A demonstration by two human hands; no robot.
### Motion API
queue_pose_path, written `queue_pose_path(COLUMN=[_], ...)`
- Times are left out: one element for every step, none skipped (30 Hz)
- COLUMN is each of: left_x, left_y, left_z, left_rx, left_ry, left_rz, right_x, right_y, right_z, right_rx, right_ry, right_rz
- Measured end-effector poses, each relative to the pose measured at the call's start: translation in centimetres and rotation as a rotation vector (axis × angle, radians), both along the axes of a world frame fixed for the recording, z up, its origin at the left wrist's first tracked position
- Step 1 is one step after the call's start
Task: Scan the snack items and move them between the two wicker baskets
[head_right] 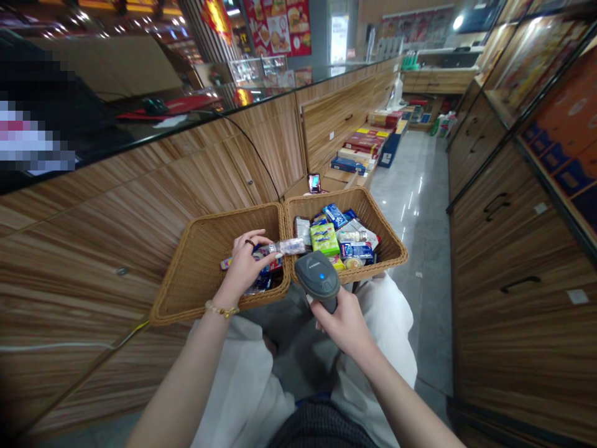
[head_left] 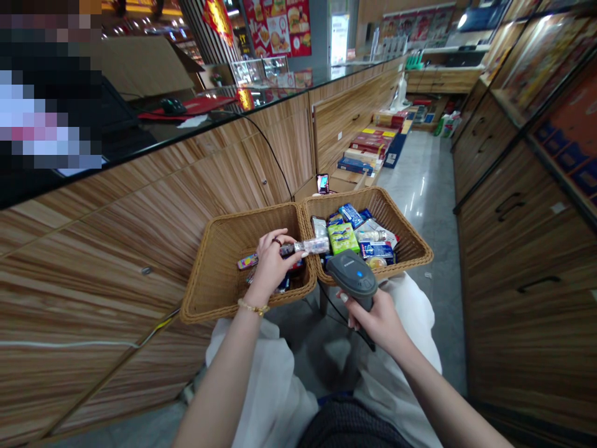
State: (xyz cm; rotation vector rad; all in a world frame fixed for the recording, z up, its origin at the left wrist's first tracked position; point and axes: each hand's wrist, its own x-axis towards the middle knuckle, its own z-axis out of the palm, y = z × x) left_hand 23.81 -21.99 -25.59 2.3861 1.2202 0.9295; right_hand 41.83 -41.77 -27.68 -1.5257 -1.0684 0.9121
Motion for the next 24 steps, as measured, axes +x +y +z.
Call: queue_pose_path(left_x=[0.00,0.00,0.00,0.01,0.02,0.02,0.02,0.01,0.00,0.00,-0.01,-0.01,-0.02,-0.02,-0.02,-0.02,-0.03,-0.04,-0.05,-0.06,-0.07,-0.07,-0.08,-0.08], left_y=[0.05,0.09,0.12,0.15,0.16,0.17,0.18,0.18,0.18,0.18,0.18,0.18,0.19,0.19,0.20,0.21,0.21,0.22,0.23,0.24,0.26,0.28,0.31,0.34], left_z=[-0.05,-0.09,-0.13,-0.16,-0.18,-0.19,-0.19,-0.19,-0.20,-0.21,-0.23,-0.25,-0.28,-0.31,-0.34,-0.37,-0.39,-0.40,-0.41,-0.41,-0.41,-0.41,-0.42,-0.42], left_rx=[-0.003,-0.006,-0.007,-0.007,-0.006,-0.005,-0.007,-0.011,-0.016,-0.020,-0.021,-0.020,-0.017,-0.015,-0.014,-0.014,-0.015,-0.017,-0.019,-0.021,-0.022,-0.025,-0.029,-0.034], left_ry=[-0.003,-0.005,-0.008,-0.012,-0.017,-0.022,-0.026,-0.029,-0.031,-0.034,-0.035,-0.037,-0.038,-0.039,-0.041,-0.042,-0.042,-0.041,-0.040,-0.039,-0.038,-0.036,-0.035,-0.033], left_rz=[-0.006,-0.010,-0.013,-0.015,-0.017,-0.017,-0.018,-0.021,-0.022,-0.023,-0.023,-0.023,-0.023,-0.022,-0.022,-0.022,-0.022,-0.021,-0.021,-0.020,-0.021,-0.021,-0.021,-0.021], right_x=[-0.08,-0.15,-0.22,-0.27,-0.30,-0.32,-0.32,-0.32,-0.32,-0.32,-0.32,-0.33,-0.35,-0.37,-0.40,-0.43,-0.47,-0.49,-0.52,-0.53,-0.53,-0.51,-0.49,-0.47], right_y=[0.00,-0.01,-0.02,-0.03,-0.03,-0.03,0.00,0.03,0.08,0.13,0.18,0.22,0.26,0.28,0.29,0.29,0.28,0.27,0.26,0.24,0.22,0.21,0.20,0.20], right_z=[0.03,0.05,0.06,0.06,0.04,0.01,-0.02,-0.06,-0.08,-0.10,-0.12,-0.12,-0.13,-0.14,-0.14,-0.14,-0.14,-0.13,-0.13,-0.12,-0.12,-0.13,-0.15,-0.17], right_rx=[-0.004,-0.006,-0.008,-0.010,-0.011,-0.012,-0.013,-0.014,-0.014,-0.014,-0.014,-0.014,-0.013,-0.011,-0.011,-0.011,-0.012,-0.014,-0.017,-0.020,-0.021,-0.021,-0.022,-0.021], right_ry=[-0.009,-0.018,-0.027,-0.035,-0.041,-0.043,-0.042,-0.039,-0.035,-0.032,-0.032,-0.033,-0.035,-0.037,-0.037,-0.037,-0.036,-0.035,-0.035,-0.036,-0.035,-0.034,-0.032,-0.031], right_rz=[0.000,0.000,0.001,0.003,0.005,0.004,0.004,0.003,0.001,0.000,-0.001,0.001,0.004,0.006,0.009,0.011,0.011,0.011,0.011,0.011,0.012,0.013,0.014,0.012])
